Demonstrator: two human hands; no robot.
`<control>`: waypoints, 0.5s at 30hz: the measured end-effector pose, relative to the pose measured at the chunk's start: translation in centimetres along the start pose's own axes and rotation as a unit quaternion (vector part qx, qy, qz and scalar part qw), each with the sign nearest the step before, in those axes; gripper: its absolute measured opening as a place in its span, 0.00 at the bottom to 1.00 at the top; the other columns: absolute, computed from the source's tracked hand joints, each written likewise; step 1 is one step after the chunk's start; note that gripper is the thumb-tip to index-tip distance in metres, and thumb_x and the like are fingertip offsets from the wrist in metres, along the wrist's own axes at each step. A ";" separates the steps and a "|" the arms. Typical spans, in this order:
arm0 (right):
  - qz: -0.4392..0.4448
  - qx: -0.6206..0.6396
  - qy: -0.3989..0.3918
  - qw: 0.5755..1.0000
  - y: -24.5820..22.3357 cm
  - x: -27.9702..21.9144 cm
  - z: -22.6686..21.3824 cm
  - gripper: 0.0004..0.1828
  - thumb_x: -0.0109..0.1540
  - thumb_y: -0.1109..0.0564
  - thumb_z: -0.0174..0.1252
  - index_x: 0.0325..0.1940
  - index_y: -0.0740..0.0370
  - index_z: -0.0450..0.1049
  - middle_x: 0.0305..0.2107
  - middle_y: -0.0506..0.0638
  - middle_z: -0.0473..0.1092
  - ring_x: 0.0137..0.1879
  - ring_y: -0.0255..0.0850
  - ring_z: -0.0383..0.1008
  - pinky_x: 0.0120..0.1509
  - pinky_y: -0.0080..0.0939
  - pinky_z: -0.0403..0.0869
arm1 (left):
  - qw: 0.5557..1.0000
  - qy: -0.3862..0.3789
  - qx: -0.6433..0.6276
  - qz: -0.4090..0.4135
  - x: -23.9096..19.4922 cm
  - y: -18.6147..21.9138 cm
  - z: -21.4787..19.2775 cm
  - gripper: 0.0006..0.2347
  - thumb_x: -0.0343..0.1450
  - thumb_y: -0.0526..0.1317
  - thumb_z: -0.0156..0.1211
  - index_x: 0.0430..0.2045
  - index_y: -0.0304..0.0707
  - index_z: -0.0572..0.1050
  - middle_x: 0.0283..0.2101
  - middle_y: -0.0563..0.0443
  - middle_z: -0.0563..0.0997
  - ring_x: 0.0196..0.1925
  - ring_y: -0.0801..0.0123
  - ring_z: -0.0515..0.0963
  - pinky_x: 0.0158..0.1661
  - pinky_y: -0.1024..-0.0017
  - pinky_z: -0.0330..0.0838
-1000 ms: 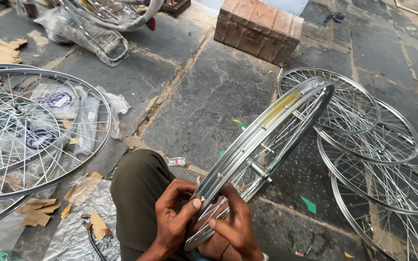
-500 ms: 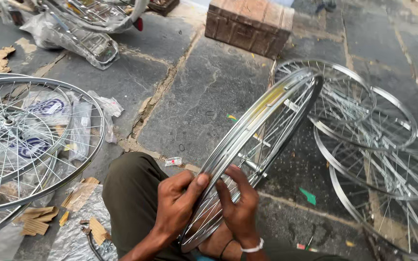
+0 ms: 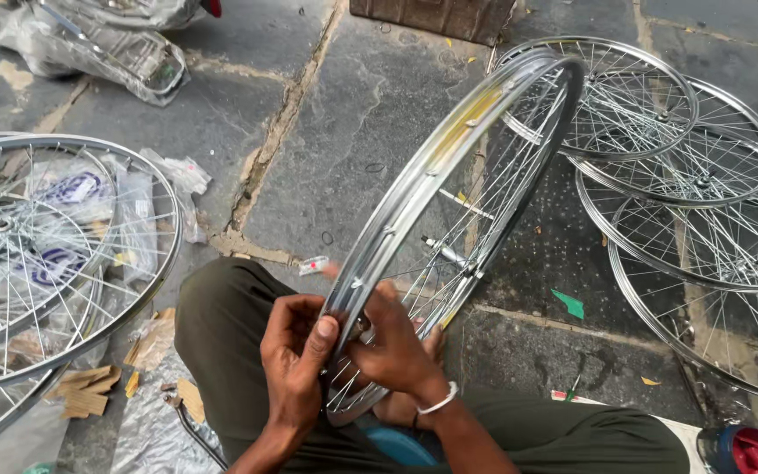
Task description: The person sits on the ground and attaches a metal rim to a bicycle wheel by hand, securing the rim to the spokes. The person rotates the wheel to access different sections and continues fastening the rim along the circumference.
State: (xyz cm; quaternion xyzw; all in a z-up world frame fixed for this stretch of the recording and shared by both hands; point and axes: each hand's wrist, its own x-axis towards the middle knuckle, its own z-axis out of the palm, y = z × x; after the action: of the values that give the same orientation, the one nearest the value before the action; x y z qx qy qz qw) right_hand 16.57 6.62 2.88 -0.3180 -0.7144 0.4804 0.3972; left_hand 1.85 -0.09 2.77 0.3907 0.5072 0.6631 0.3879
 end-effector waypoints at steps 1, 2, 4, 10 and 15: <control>-0.021 0.090 -0.038 0.995 0.1 0.2 -0.5 0.35 0.52 0.66 0.64 0.65 0.61 0.72 0.47 0.53 0.70 0.53 0.43 0.73 0.59 0.45 0.71 | 1.000 0.006 0.008 0.003 0.2 0.1 0.2 0.17 0.72 0.48 0.62 0.41 0.29 0.73 0.35 0.50 0.79 0.37 0.75 0.77 0.39 0.75 0.72; -0.043 0.179 -0.075 0.980 0.2 0.4 -1.0 0.34 0.52 0.67 0.62 0.65 0.62 0.74 0.50 0.53 0.72 0.55 0.43 0.73 0.63 0.45 0.71 | 1.000 0.013 0.015 0.007 0.4 0.2 0.3 0.18 0.72 0.48 0.63 0.42 0.28 0.73 0.36 0.49 0.80 0.37 0.75 0.77 0.40 0.74 0.72; -0.053 0.222 -0.078 0.971 0.6 0.0 -1.2 0.27 0.54 0.67 0.65 0.58 0.61 0.73 0.50 0.53 0.75 0.57 0.43 0.74 0.67 0.46 0.71 | 1.000 0.018 0.023 0.007 0.1 0.0 0.3 0.18 0.72 0.48 0.63 0.42 0.28 0.73 0.36 0.48 0.80 0.38 0.74 0.78 0.40 0.74 0.73; -0.093 0.048 -0.014 0.994 1.4 -0.7 -0.8 0.32 0.51 0.69 0.65 0.61 0.63 0.74 0.57 0.57 0.73 0.66 0.47 0.69 0.71 0.48 0.66 | 1.000 0.009 0.011 0.004 0.0 -0.4 0.4 0.16 0.71 0.46 0.64 0.41 0.28 0.74 0.35 0.50 0.81 0.36 0.75 0.79 0.39 0.75 0.74; 0.058 0.111 0.013 0.992 2.8 -0.9 -0.6 0.19 0.59 0.64 0.75 0.50 0.60 0.75 0.42 0.55 0.73 0.52 0.46 0.74 0.65 0.48 0.71 | 1.000 0.001 -0.003 0.007 0.0 -0.7 0.0 0.15 0.72 0.45 0.65 0.39 0.28 0.75 0.34 0.50 0.79 0.36 0.75 0.77 0.38 0.75 0.72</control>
State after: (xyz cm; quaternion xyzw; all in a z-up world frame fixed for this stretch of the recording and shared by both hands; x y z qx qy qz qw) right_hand 17.76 7.05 0.15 -0.3188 -0.6321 0.5747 0.4105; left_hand 1.91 0.01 2.05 0.3920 0.5028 0.6678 0.3842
